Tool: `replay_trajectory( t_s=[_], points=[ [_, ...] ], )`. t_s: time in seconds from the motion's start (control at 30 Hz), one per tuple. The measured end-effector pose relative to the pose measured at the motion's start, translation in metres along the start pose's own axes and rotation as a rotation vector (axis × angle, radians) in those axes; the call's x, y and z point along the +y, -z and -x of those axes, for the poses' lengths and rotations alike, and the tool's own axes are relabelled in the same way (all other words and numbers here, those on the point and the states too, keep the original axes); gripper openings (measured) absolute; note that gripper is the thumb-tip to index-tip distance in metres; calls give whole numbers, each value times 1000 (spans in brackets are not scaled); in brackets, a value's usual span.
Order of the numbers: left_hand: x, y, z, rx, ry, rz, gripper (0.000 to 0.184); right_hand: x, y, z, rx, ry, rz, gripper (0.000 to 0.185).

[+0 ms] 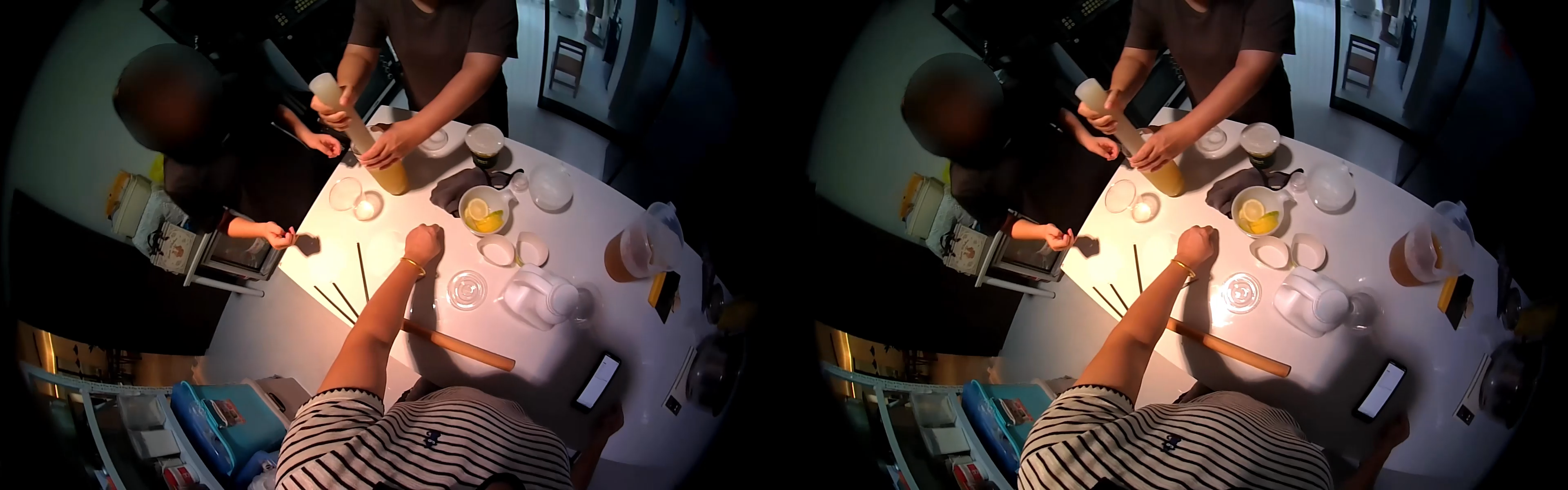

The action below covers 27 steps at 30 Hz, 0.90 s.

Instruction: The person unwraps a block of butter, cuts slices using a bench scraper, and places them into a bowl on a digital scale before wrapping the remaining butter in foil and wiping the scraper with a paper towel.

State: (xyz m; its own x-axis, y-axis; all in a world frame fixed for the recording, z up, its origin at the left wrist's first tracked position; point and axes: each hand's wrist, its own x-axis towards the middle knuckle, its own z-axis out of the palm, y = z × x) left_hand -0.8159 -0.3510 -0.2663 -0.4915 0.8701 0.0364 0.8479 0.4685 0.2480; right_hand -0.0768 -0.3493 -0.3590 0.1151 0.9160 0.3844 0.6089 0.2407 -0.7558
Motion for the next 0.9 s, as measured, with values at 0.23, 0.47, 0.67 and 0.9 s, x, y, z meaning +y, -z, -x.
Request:
replay_trajectory(
  t_s=[0.23, 0.47, 0.67, 0.9],
  points=[
    [2, -2, 0, -14, 0, -13, 16, -8, 12, -3, -79, -212, -13, 53],
    [16, 5, 2, -80, 7, -8, 18, 54, 15, 8, -60, -34, 244, 44],
    [20, 7, -7, -138, -6, -92, 18, 118, 28, 21, -148, -237, 130, 46],
    [29, 13, -6, -196, 109, -88, 18, 122, 26, 21, -4, -407, 160, 50]
  ],
)
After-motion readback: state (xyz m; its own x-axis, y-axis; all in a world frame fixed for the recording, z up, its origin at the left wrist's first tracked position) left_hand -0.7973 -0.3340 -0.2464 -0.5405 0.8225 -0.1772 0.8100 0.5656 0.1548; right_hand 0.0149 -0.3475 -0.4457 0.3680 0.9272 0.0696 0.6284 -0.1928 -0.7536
